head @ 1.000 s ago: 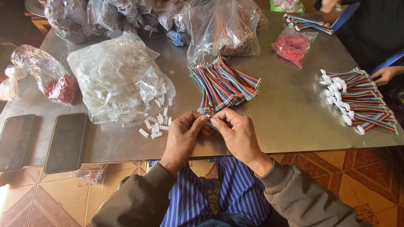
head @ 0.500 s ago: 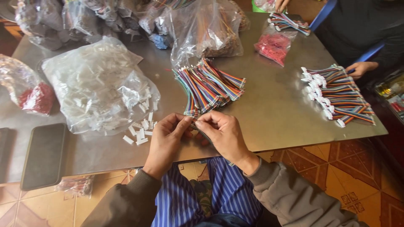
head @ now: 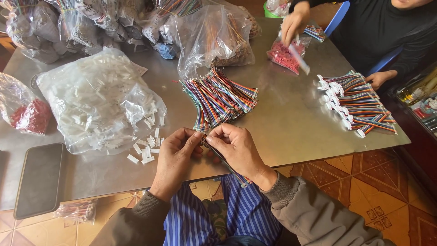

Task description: Assembling ribbon cables by manually attaching plastic connectors to the ends of the wires.

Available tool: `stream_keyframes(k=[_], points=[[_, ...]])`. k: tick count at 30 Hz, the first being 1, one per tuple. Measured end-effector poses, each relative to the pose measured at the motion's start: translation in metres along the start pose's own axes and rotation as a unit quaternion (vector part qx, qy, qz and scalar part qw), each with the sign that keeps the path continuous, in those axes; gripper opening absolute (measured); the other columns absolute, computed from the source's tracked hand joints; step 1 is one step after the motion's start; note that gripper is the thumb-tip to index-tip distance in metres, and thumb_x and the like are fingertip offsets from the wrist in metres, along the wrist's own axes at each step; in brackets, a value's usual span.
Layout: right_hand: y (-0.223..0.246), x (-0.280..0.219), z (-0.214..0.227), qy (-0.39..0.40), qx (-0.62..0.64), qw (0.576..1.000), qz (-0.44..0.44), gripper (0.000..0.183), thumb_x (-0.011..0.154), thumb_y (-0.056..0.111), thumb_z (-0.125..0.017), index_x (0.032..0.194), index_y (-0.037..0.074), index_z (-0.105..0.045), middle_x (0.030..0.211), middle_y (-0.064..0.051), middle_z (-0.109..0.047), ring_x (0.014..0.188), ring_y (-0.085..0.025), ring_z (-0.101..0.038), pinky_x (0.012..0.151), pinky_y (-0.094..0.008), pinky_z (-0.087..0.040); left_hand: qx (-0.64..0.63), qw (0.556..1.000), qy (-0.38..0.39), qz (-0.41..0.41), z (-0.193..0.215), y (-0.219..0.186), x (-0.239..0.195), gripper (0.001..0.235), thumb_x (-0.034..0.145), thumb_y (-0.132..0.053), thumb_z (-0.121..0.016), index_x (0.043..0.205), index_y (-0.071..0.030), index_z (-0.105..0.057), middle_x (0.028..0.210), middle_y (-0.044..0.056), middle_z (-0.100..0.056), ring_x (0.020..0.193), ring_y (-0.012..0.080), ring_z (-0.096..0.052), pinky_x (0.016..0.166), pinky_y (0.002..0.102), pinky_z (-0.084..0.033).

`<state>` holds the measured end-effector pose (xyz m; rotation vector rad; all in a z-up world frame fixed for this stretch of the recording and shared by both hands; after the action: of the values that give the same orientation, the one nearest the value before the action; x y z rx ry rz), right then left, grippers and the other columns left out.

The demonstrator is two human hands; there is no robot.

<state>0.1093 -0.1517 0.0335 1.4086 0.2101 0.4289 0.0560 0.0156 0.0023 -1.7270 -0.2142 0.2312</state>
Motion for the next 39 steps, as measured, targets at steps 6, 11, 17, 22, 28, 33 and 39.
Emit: stream_keyframes(k=[6,11,17,22,28,33,39], points=[[-0.001,0.001,0.001,0.000,-0.034,0.999,0.023,0.008,0.101,0.005,-0.073,0.096,0.001,-0.079,0.071,-0.015,-0.078,0.058,-0.019,-0.077,0.049,-0.028,-0.062,0.005,1.000,0.004,-0.013,-0.004,-0.004,-0.003,0.024,0.106,-0.020,-0.078,0.098,0.002,-0.083,0.070,0.017,-0.073,0.064,0.0195,-0.072,0.065,0.032,-0.063],[0.002,-0.001,0.001,0.000,-0.043,0.999,0.029,0.009,0.101,0.004,-0.072,0.095,0.002,-0.079,0.070,-0.015,-0.079,0.057,-0.019,-0.078,0.050,-0.027,-0.061,0.007,1.000,0.006,-0.010,-0.003,0.003,0.000,0.025,0.106,-0.020,-0.078,0.098,0.003,-0.083,0.070,0.017,-0.074,0.064,0.0201,-0.073,0.065,0.033,-0.064],[0.004,-0.003,0.001,-0.003,-0.037,0.999,0.023,0.009,0.101,0.004,-0.073,0.095,0.002,-0.079,0.069,-0.016,-0.080,0.054,-0.019,-0.077,0.046,-0.025,-0.059,0.014,1.000,0.005,-0.014,-0.004,0.000,-0.004,0.026,0.108,-0.021,-0.076,0.098,0.003,-0.081,0.070,0.018,-0.073,0.064,0.0208,-0.072,0.065,0.033,-0.063],[0.010,-0.003,-0.003,-0.002,-0.016,1.000,0.014,0.008,0.101,0.004,-0.072,0.096,0.002,-0.078,0.070,-0.017,-0.080,0.053,-0.019,-0.077,0.045,-0.025,-0.059,0.007,1.000,0.005,-0.010,0.000,0.005,0.002,0.027,0.108,-0.022,-0.076,0.097,0.003,-0.080,0.074,0.018,-0.074,0.065,0.0212,-0.072,0.066,0.034,-0.064],[0.011,-0.007,-0.011,0.003,0.033,0.999,-0.041,0.010,0.098,0.008,-0.077,0.098,-0.002,-0.078,0.070,-0.021,-0.079,0.053,-0.023,-0.077,0.046,-0.029,-0.061,-0.014,0.999,-0.027,0.014,0.009,0.013,0.005,0.028,0.108,-0.023,-0.074,0.105,0.004,-0.082,0.078,0.019,-0.078,0.070,0.0205,-0.075,0.068,0.032,-0.063],[0.014,-0.006,-0.005,-0.005,-0.015,1.000,-0.023,0.011,0.101,0.009,-0.076,0.097,0.000,-0.079,0.068,-0.020,-0.079,0.051,-0.021,-0.077,0.045,-0.029,-0.062,-0.074,0.997,-0.006,-0.013,0.000,-0.003,0.001,0.027,0.104,-0.017,-0.077,0.116,0.007,-0.082,0.088,0.022,-0.082,0.077,0.0211,-0.079,0.072,0.030,-0.067],[0.012,-0.006,-0.003,0.006,-0.015,1.000,-0.010,0.008,0.101,0.007,-0.077,0.098,0.001,-0.080,0.068,-0.018,-0.079,0.052,-0.019,-0.077,0.047,-0.028,-0.063,-0.064,0.998,-0.008,-0.028,0.001,0.005,0.003,0.024,0.103,-0.011,-0.078,0.115,0.010,-0.081,0.082,0.024,-0.080,0.072,0.0211,-0.078,0.069,0.031,-0.068]])
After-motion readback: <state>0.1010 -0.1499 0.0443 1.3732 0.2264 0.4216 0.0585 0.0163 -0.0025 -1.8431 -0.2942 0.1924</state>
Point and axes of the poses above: each hand's wrist, its own x-axis towards the middle knuckle, its own z-axis out of the back of the hand, y = z × x, the point moved 6 cm from there along x, towards the middle knuckle
